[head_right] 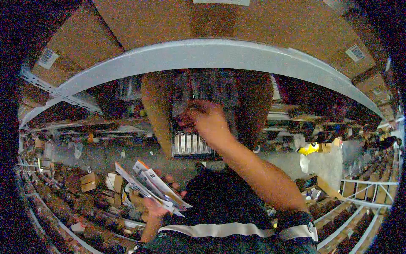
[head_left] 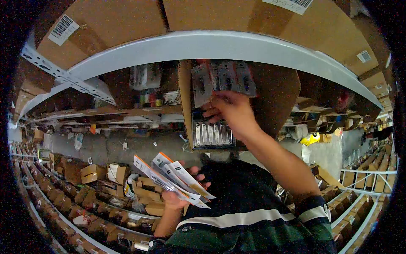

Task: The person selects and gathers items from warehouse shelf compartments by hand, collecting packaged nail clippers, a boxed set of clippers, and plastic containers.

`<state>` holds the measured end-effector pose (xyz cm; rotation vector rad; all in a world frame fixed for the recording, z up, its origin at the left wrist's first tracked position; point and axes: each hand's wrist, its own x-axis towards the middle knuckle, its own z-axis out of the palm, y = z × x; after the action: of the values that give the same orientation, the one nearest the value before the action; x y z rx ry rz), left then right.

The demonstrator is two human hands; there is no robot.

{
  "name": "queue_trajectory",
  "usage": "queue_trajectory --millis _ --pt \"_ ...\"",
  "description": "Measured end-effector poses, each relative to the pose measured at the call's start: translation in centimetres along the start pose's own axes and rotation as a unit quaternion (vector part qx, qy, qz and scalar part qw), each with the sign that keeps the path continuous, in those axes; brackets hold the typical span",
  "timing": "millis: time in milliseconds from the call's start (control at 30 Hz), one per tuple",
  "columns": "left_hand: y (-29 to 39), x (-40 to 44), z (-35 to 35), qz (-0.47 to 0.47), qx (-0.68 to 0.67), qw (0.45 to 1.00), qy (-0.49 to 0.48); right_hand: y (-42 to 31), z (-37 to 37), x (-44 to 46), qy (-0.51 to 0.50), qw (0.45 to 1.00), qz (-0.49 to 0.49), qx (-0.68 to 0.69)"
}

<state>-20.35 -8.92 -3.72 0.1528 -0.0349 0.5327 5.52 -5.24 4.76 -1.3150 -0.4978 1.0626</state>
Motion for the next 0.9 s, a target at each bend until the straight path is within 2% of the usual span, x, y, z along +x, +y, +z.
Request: queue_trajectory --millis 67,100,133,167,200,233,300,367,433,467,500,567,667,767,833,900 --pt "0.0 0.0 -0.1 0.005 -0.004 1.0 0.006 0.3 -0.3 1.5 -0.019 0.998 -0.003 -0.052" --pt "0.1 0.3 -0.1 0.006 -0.016 1.0 -0.012 0.4 -0.6 2.4 -0.043 0.978 -0.007 -0.202" --pt "0.1 0.5 -0.1 0.009 -0.027 0.999 -0.029 0.5 -0.7 2.7 -0.068 0.936 -0.01 -0.346" --pt "0.2 0.6 -0.2 0.007 -0.016 0.999 -0.044 0.4 -0.8 2.6 -0.071 0.935 -0.008 -0.348" --pt "0.1 0.5 -0.2 0.009 -0.017 0.999 -0.041 0.1 -1.0 2.2 -0.014 0.825 -0.143 -0.547" --pt "0.1 0.4 -0.1 0.008 -0.03 0.999 -0.028 -0.6 -0.8 1.5 0.044 0.654 -0.268 -0.706" --pt "0.2 0.2 0.0 0.002 -0.006 1.0 0.007 -3.5 0.3 -1.9 0.014 0.728 -0.257 -0.636" --pt "0.1 0.8 1.3 0.023 -0.013 0.999 0.029 -3.9 -0.1 -6.0 -0.015 0.848 -0.279 -0.45" --pt "0.2 1.2 2.2 0.022 0.045 0.995 0.091 -2.2 -0.9 -9.5 -0.125 0.91 -0.202 -0.341" --pt "0.1 1.5 1.7 0.041 0.162 0.984 0.063 -2.1 -1.1 -10.7 -0.213 0.891 -0.133 -0.38" --pt "-0.1 2.0 1.5 0.056 0.19 0.978 0.065 -1.0 -1.1 -11.6 -0.256 0.899 -0.065 -0.35" --pt "-0.3 2.7 1.3 0.058 0.217 0.972 0.061 1.0 -1.1 -11.9 -0.273 0.885 -0.076 -0.369" --pt "-0.6 2.7 1.7 0.059 0.131 0.988 0.059 2.9 -1.9 -12.0 -0.261 0.884 -0.105 -0.374" --pt "-0.4 3.4 1.6 0.031 0.068 0.997 -0.024 3.1 -1.8 -12.7 -0.223 0.87 -0.165 -0.407" --pt "-0.5 2.8 1.8 0.047 0.165 0.98 0.099 3.1 -1.8 -12.9 -0.18 0.842 -0.223 -0.456" --pt "-0.7 2.5 1.8 0.041 0.167 0.978 0.116 2.8 -2.0 -13.3 -0.167 0.83 -0.236 -0.477"
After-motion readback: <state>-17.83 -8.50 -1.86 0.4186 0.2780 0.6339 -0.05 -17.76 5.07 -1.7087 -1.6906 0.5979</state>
